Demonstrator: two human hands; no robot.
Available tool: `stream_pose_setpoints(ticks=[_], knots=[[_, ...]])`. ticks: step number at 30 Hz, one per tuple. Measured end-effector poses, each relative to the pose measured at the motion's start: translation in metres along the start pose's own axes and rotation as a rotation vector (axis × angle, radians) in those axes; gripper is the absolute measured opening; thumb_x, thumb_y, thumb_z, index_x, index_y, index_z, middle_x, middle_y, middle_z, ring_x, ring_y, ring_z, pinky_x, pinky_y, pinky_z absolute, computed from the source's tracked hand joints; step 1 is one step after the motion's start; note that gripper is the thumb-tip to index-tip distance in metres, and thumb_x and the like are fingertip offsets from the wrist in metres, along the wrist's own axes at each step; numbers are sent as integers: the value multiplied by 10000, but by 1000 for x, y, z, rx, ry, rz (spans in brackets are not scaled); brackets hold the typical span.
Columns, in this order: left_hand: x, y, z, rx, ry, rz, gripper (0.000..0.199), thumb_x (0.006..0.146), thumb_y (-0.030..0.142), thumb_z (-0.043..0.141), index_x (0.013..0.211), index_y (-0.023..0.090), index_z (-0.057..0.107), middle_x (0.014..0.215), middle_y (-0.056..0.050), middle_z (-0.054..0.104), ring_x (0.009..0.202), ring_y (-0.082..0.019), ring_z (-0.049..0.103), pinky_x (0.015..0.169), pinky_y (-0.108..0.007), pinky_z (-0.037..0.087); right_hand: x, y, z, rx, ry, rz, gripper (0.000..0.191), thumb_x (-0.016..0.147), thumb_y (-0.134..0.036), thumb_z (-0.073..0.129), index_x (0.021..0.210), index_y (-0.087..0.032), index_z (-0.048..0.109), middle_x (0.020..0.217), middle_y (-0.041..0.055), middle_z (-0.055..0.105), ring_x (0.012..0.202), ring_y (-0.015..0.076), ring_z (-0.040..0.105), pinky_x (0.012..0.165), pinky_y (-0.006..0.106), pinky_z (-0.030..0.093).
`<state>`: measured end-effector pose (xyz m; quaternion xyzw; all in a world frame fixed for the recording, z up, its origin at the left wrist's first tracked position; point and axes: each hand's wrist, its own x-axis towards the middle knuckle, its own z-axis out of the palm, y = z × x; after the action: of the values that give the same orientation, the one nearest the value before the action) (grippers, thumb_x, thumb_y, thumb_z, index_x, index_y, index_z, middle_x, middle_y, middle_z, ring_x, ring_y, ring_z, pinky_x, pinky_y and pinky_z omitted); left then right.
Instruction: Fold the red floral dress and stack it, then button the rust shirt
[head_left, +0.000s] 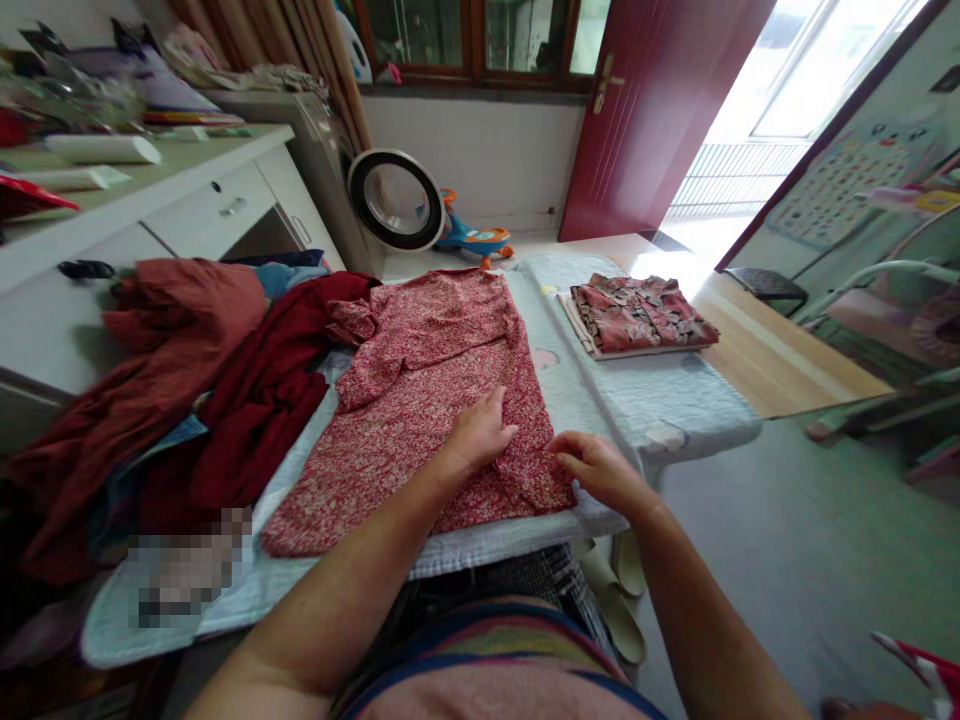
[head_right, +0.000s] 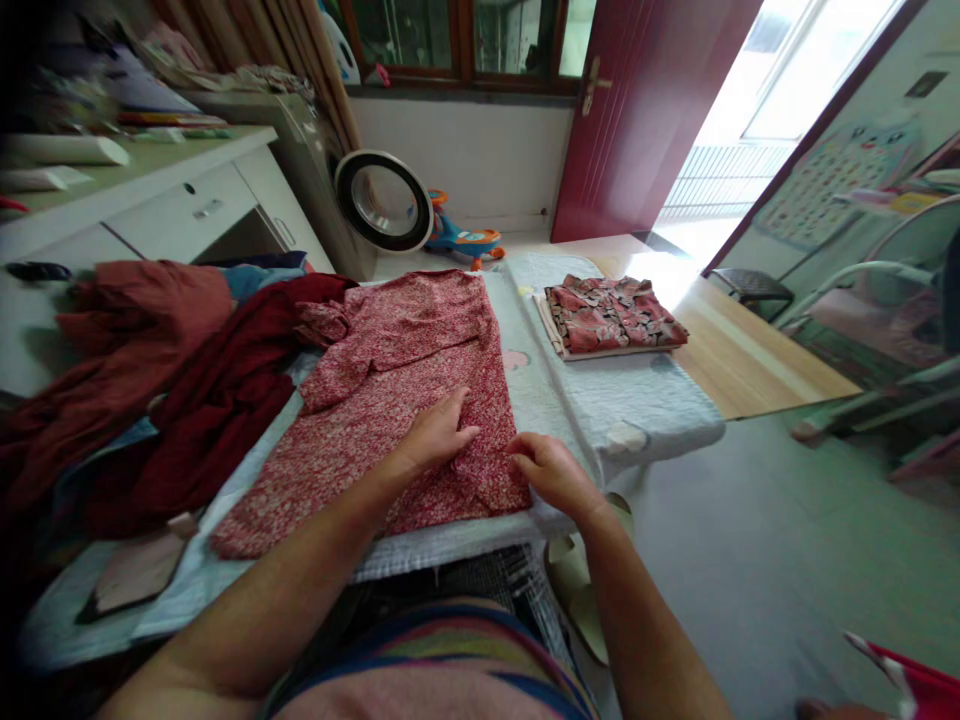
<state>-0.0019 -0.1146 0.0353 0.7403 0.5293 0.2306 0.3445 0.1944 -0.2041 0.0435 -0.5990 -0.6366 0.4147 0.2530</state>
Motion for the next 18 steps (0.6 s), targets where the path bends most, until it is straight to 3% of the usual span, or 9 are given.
stream_pose_setpoints(ticks=[4,8,13,18], knots=[[-13,6,2,356,-134,36,770,779,271,657,1457,142,316,1439,-175,495,1274,-291,527,1071,-379,394,-6,-9,12,-149,-4,-53,186,805,-156,505,879,-174,674,812,29,689,747,150,595,699,258,423],[-25,6,2,344,-190,75,798,761,148,590,1493,125,271,1466,-175,473,1290,-268,519,1076,-363,405,-7,-24,28,-217,-32,-115,189,770,-114,504,860,-172,660,811,27,679,770,152,589,715,259,404],[-33,-10,-4,29,-252,177,683,698,39,501,1369,160,476,1363,-88,584,1218,-193,562,1070,-299,412,-8,-28,29,-33,-133,-108,211,762,-100,454,843,-185,629,726,-13,639,634,108,539,611,221,385],[-38,-25,-14,-150,-305,123,440,700,52,457,1075,155,662,1046,-43,712,973,-166,640,928,-291,489,-9,-10,22,85,-1,-12,198,780,-149,428,864,-196,602,675,-31,592,554,102,504,532,217,361]])
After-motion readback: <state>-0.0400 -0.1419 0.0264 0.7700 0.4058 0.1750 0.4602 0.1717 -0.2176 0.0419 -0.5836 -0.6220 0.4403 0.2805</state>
